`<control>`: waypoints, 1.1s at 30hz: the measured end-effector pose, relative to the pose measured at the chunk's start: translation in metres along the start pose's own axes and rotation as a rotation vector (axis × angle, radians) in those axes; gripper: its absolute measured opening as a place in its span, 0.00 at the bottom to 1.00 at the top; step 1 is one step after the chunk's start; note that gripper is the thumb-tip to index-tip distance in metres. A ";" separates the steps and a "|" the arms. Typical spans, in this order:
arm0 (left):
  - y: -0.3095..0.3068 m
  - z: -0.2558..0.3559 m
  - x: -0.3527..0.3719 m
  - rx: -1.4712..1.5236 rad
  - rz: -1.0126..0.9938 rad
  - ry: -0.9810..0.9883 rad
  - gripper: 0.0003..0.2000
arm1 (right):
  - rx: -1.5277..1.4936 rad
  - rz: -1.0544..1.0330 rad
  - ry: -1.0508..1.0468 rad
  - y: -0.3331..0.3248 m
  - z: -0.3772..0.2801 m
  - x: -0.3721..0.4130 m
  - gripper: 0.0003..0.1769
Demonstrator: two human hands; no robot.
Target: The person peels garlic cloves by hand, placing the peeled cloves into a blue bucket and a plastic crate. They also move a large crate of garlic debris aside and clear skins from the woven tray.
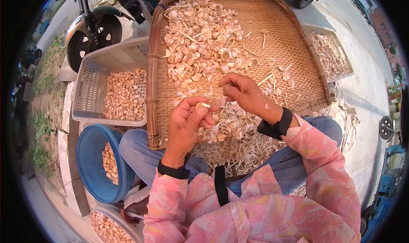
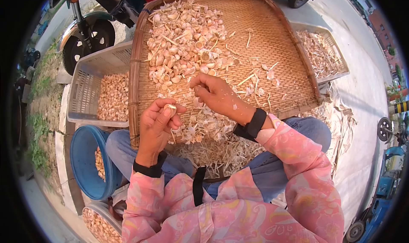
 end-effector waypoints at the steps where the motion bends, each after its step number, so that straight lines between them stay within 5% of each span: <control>1: 0.001 0.001 0.001 0.056 0.002 0.005 0.12 | 0.306 0.014 -0.215 -0.003 0.006 0.002 0.11; 2: 0.003 0.001 0.002 0.112 0.004 0.010 0.12 | 0.612 0.028 -0.428 -0.001 0.003 0.003 0.12; 8: 0.014 -0.021 -0.013 0.495 0.236 -0.070 0.09 | 0.216 -0.101 -0.118 0.025 -0.028 0.009 0.15; 11: 0.032 -0.025 -0.018 0.559 0.304 -0.130 0.09 | 0.398 -0.150 -0.340 0.026 -0.019 0.008 0.18; 17: 0.032 -0.040 -0.014 0.435 0.394 -0.284 0.11 | 0.776 -0.161 -0.416 0.021 -0.019 0.013 0.18; 33: 0.036 -0.030 0.002 0.273 0.322 -0.106 0.07 | 0.553 -0.333 -0.462 0.013 -0.007 0.025 0.21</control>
Point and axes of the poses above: each hand's wrist, its own x-axis away from the middle knuckle, its own y-axis out of the palm, z = x × y, the point moved 1 cm from there along -x, towards the middle knuckle, and after that the axes turned 15 degrees about -x, right-handed, at the moved point
